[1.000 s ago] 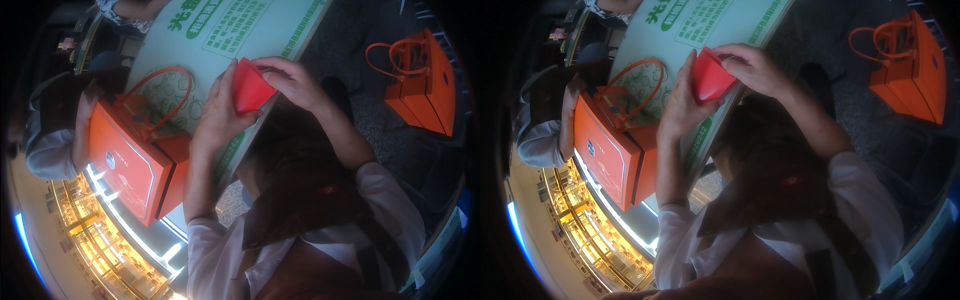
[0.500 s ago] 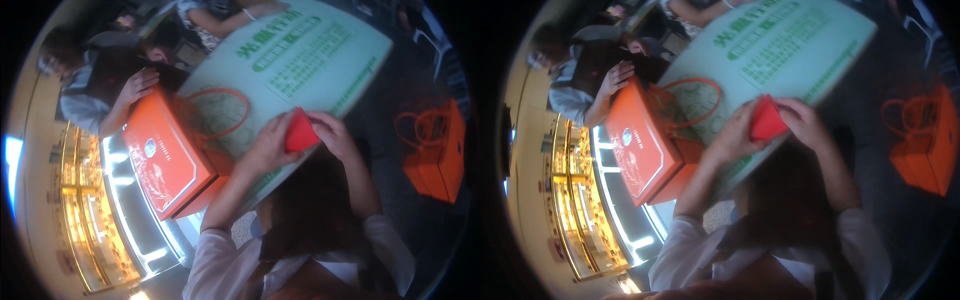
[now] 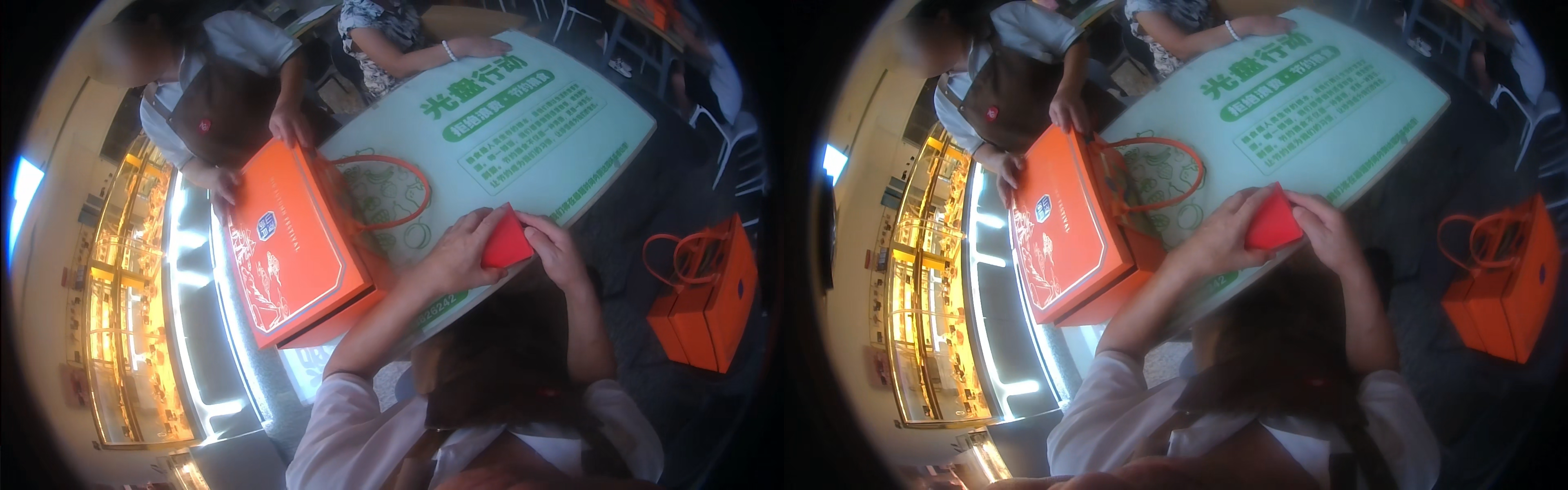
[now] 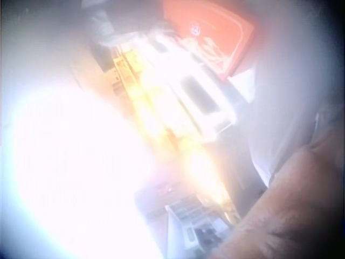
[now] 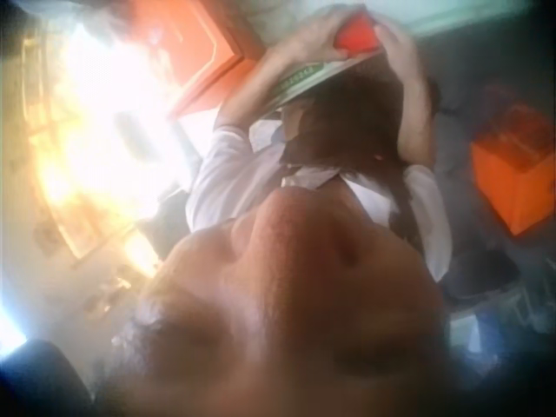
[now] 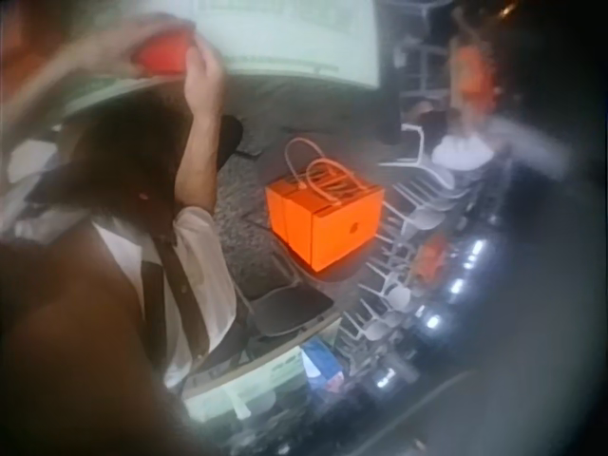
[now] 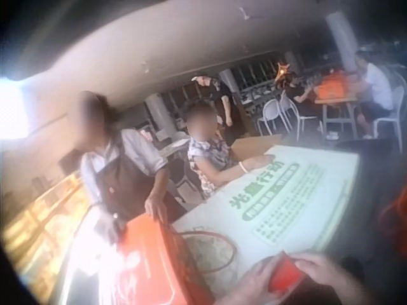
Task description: The person folds red paper into small rectangular boxes and places them into larger orange gift boxes. The person repeatedly folds the paper, tucks the flaps, and stacks the finished boxes on the table.
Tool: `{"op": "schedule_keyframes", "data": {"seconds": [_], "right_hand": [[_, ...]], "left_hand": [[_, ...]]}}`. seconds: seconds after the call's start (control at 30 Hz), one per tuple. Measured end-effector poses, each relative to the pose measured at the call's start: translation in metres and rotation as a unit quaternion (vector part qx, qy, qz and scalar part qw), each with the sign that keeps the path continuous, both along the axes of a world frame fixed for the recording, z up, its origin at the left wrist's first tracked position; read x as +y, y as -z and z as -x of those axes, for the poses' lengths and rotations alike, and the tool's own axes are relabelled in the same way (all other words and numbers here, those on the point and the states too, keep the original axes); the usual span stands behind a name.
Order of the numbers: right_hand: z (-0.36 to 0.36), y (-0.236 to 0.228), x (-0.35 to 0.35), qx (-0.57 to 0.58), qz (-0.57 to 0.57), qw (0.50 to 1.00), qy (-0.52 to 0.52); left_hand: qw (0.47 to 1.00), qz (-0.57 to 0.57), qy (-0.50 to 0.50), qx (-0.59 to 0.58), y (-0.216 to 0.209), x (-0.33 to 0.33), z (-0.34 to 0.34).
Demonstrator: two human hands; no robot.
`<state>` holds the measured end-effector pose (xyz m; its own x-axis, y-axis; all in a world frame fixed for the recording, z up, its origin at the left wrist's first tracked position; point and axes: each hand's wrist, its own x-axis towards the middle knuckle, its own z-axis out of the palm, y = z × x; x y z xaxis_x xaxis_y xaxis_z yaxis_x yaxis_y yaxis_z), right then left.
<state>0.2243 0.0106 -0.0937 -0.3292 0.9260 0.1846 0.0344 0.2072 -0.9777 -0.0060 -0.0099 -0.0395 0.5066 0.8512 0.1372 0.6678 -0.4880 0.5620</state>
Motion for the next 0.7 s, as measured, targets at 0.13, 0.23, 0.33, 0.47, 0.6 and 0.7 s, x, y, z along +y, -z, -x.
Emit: {"op": "schedule_keyframes", "data": {"seconds": [0.13, 0.23, 0.33, 0.47, 0.6, 0.7], "right_hand": [[0.011, 0.009, -0.001, -0.020, -0.045, 0.999, 0.007], [0.012, 0.006, -0.010, -0.073, -0.086, 0.992, 0.052], [0.011, 0.015, -0.010, -0.091, -0.113, 0.987, 0.069], [0.016, 0.014, -0.012, -0.085, -0.118, 0.987, 0.061], [0.018, 0.019, -0.011, 0.015, -0.046, 0.995, 0.091], [0.019, 0.017, -0.008, 0.077, -0.024, 0.986, 0.147]], "left_hand": [[1.000, 0.002, -0.005, -0.013, 0.006, -0.004, 0.007], [1.000, -0.004, -0.011, -0.012, 0.008, -0.003, 0.000], [1.000, -0.023, -0.016, -0.012, 0.013, -0.002, -0.004], [0.999, -0.029, -0.020, -0.012, 0.017, -0.006, -0.001], [0.993, -0.111, -0.015, -0.033, 0.019, -0.008, -0.003], [0.975, -0.221, -0.027, -0.023, 0.012, -0.007, -0.005]]}}
